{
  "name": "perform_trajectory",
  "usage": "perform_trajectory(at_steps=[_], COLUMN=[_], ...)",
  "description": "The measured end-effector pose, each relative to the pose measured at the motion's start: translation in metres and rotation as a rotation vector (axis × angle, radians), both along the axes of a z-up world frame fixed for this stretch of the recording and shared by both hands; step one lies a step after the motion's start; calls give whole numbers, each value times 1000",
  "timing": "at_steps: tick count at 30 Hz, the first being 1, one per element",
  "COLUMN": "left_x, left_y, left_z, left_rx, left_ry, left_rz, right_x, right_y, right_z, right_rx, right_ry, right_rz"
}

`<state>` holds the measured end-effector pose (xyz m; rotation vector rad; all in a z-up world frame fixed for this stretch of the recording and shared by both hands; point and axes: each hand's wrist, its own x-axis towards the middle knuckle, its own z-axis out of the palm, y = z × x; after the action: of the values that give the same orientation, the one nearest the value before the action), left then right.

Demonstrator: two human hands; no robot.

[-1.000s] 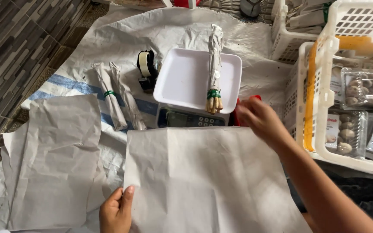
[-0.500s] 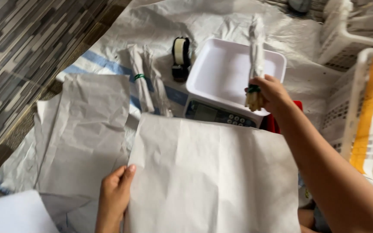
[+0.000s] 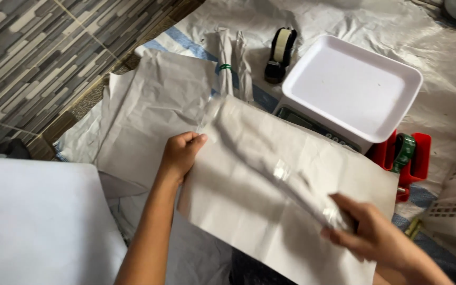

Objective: Weighing bundles of asparagus on a digital scale and wrapping them in white paper secured with tape.

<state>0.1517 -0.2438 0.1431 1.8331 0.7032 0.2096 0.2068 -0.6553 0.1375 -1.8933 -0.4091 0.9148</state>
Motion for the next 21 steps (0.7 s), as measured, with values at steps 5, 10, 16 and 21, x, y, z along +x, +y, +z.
perform_trajectory(at_steps=[5,10,16,21], left_x=[1,-29,-73,-102], left_y=[25,16,31,45], left_z=[-8,30,-5,-16], left_rx=[-376,-105,-255,-305], left_ry=[-149,448,232,126], left_rz=[-147,-115,-33,21], right_x=[-36,-43,-42,-44], right_y=[9,4,11,18], right_z=[-14,-42,-23,-13], right_rx=[-363,-484,-599,-518], right_ry=[-147,-393,-350,-268], right_rz=[155,249,263,195])
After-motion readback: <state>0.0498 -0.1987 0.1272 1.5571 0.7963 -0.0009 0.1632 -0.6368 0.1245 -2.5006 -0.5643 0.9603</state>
